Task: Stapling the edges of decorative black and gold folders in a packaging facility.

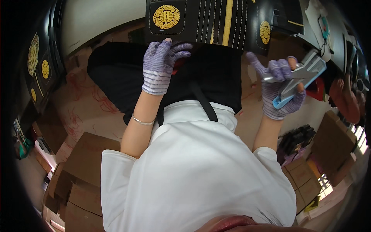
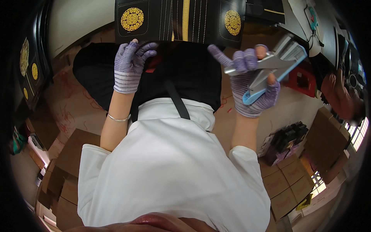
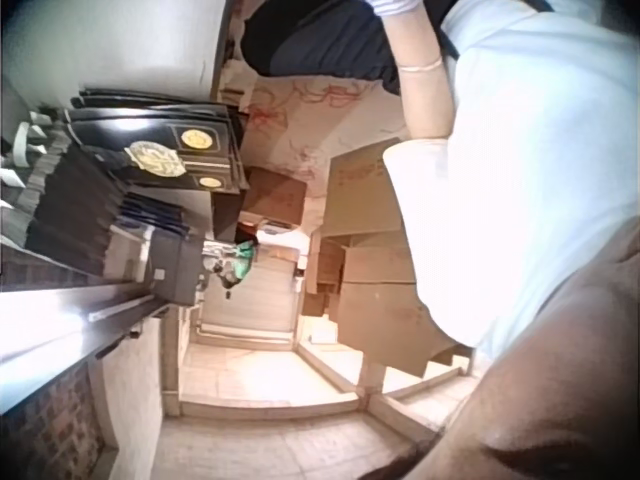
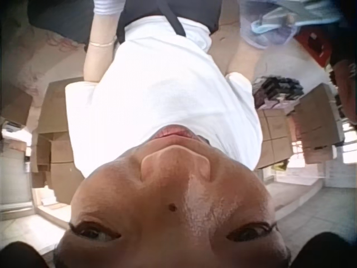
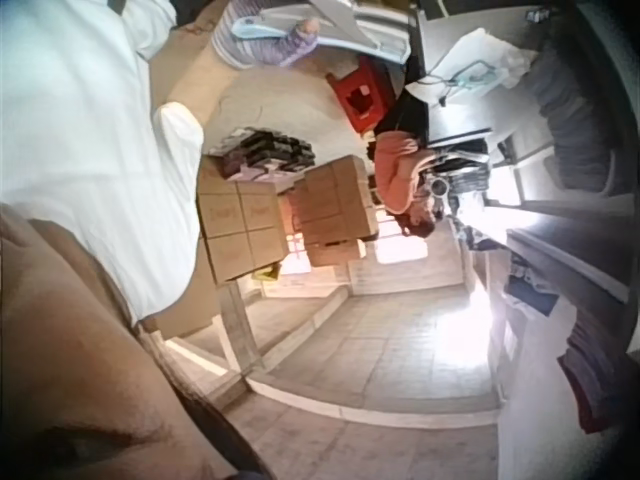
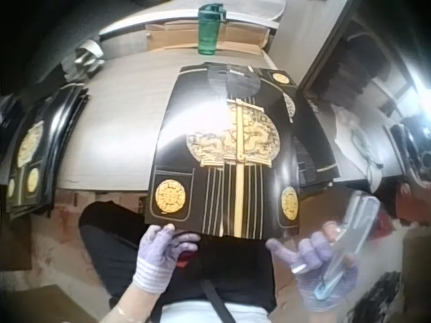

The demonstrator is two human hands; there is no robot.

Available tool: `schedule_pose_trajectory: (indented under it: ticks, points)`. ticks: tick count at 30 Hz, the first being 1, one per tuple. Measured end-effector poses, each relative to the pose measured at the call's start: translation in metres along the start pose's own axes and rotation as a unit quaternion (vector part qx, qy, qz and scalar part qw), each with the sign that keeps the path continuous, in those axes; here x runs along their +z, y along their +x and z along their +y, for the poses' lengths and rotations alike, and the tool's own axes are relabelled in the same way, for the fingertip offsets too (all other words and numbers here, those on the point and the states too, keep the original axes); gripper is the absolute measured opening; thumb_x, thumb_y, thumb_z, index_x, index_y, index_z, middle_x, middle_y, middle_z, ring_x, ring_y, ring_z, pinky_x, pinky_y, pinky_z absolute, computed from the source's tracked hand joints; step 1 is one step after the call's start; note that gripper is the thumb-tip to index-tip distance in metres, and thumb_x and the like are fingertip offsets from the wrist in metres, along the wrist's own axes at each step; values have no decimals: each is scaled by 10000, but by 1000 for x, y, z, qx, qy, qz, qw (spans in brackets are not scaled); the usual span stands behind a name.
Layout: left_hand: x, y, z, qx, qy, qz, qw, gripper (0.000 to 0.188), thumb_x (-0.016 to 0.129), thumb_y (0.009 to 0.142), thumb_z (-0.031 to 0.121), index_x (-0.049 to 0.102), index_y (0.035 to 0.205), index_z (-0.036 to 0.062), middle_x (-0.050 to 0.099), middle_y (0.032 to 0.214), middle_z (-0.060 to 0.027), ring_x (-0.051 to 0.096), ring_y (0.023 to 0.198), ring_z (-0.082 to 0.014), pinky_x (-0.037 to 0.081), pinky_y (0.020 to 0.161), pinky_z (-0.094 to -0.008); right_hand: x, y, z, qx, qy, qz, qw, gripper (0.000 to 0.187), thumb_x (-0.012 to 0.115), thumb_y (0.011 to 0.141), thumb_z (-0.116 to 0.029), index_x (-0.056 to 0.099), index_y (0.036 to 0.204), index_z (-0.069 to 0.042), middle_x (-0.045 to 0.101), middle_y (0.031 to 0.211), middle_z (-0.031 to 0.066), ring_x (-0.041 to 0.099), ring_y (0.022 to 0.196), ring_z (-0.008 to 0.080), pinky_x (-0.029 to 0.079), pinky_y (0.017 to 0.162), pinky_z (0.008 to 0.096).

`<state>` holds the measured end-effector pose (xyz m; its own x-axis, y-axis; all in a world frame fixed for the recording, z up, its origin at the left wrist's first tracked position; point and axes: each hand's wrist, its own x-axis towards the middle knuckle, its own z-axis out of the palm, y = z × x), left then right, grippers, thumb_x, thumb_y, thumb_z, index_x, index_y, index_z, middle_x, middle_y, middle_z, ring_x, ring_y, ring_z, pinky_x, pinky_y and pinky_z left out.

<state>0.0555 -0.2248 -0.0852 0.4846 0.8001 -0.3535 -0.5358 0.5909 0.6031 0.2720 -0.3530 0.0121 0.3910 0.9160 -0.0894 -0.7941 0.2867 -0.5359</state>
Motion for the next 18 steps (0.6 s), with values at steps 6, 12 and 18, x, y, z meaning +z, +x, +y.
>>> schedule_pose_trajectory:
  ticks: [6,12,18]
  points:
    - [8,-1,1,0,29,31,999,100,516,896,101,529,912,3,605,941,-186,614,914,-356,530,740,-407,7,1,16,5,-70,4,998,325,659,708,-182,468,958,-103,469,708,-25,504,705,145,59,1085,607]
    - [-1,1,-6,26,-7,-25,999,125,522,897,133,546,963,30,599,1014,-187,588,975,-364,514,802,-450,4,0,-15,30,-42,-90,995,326,685,704,-189,455,923,-113,473,671,-42,495,687,133,181,1054,560]
    - [10,4,-30,-23,-12,-174,984,551,631,815,413,518,1115,-36,572,1088,-185,543,1076,-325,509,811,-432,-27,-32,-14,47,-219,4,974,388,621,772,-236,439,1060,-51,478,834,70,506,810,222,285,991,523]
